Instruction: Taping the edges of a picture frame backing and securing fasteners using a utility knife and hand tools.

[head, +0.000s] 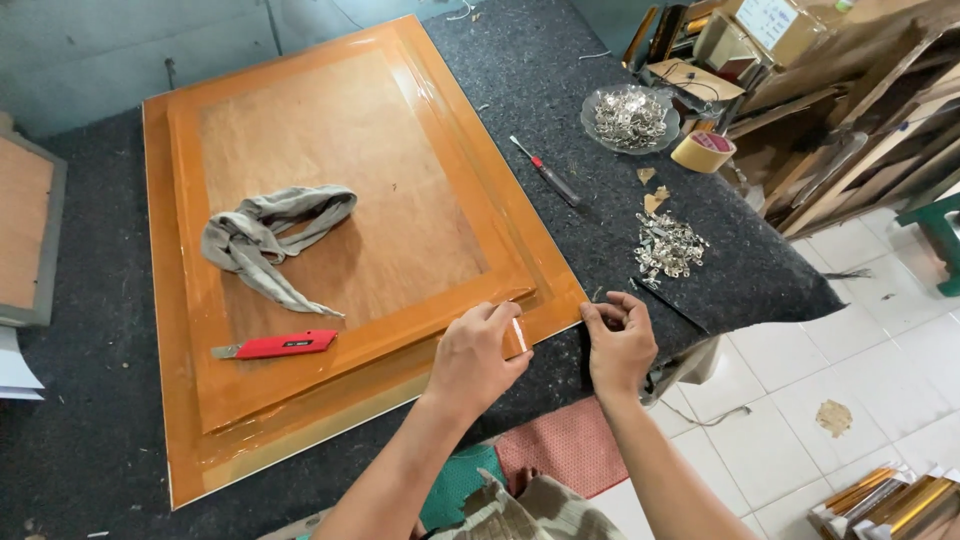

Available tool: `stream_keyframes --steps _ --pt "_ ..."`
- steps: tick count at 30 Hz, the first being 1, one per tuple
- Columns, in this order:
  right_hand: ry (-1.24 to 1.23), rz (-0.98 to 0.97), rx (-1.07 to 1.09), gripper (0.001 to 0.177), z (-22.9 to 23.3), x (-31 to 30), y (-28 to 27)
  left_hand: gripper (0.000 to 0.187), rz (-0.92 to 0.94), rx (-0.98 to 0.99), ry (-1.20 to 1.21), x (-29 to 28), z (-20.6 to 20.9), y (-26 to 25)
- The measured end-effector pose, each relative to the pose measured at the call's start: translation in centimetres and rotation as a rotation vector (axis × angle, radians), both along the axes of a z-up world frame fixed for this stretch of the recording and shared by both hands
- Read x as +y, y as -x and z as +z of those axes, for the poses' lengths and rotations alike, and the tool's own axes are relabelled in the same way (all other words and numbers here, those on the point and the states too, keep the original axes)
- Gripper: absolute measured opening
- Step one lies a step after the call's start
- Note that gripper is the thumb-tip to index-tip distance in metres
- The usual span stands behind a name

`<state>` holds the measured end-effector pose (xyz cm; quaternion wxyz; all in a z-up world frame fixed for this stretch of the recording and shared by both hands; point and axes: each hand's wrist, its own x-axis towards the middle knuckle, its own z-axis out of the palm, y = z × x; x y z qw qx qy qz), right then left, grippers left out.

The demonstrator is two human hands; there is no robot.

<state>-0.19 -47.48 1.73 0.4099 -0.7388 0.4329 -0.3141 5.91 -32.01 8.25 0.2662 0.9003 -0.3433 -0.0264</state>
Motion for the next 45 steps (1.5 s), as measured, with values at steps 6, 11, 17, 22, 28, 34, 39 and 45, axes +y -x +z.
stream_keyframes --steps 6,11,17,22,28,34,39,45 --pt "0.083 -0.025 -0.008 0.03 -0.6 -0.1 -0.1 0.04 -0.022 0.02 0.015 -0.2 -0.2 -0.2" --pt "0.07 -0.029 -0.012 0.031 -0.8 -0.1 -0.2 0.041 -0.032 0.012 -0.016 -0.4 -0.8 -0.5" --pt "-0.005 0.01 0.029 0.034 -0.2 -0.4 -0.3 0.041 -0.02 0.054 -0.069 -0.7 -0.1 -0.6" --pt "0.003 0.036 0.055 0.033 -0.2 -0.3 -0.5 0.041 -0.008 0.051 -0.084 -0.9 -0.2 -0.7" --pt "-0.107 0.014 0.067 0.035 0.4 -0.6 -0.6 0.043 -0.003 -0.013 -0.103 -1.1 -1.0 -0.7" --pt "-0.179 0.085 0.155 0.034 -0.2 -2.2 -1.4 0.044 0.017 -0.03 -0.148 -1.3 -0.9 -0.5" --pt "-0.242 0.198 0.164 0.027 1.1 -2.4 -1.0 0.039 -0.033 -0.045 -0.016 -0.7 0.4 -0.3" --pt "-0.223 0.462 0.233 0.037 1.4 -3.5 -1.3 0.03 -0.305 -0.425 0.069 0.5 0.4 0.7"
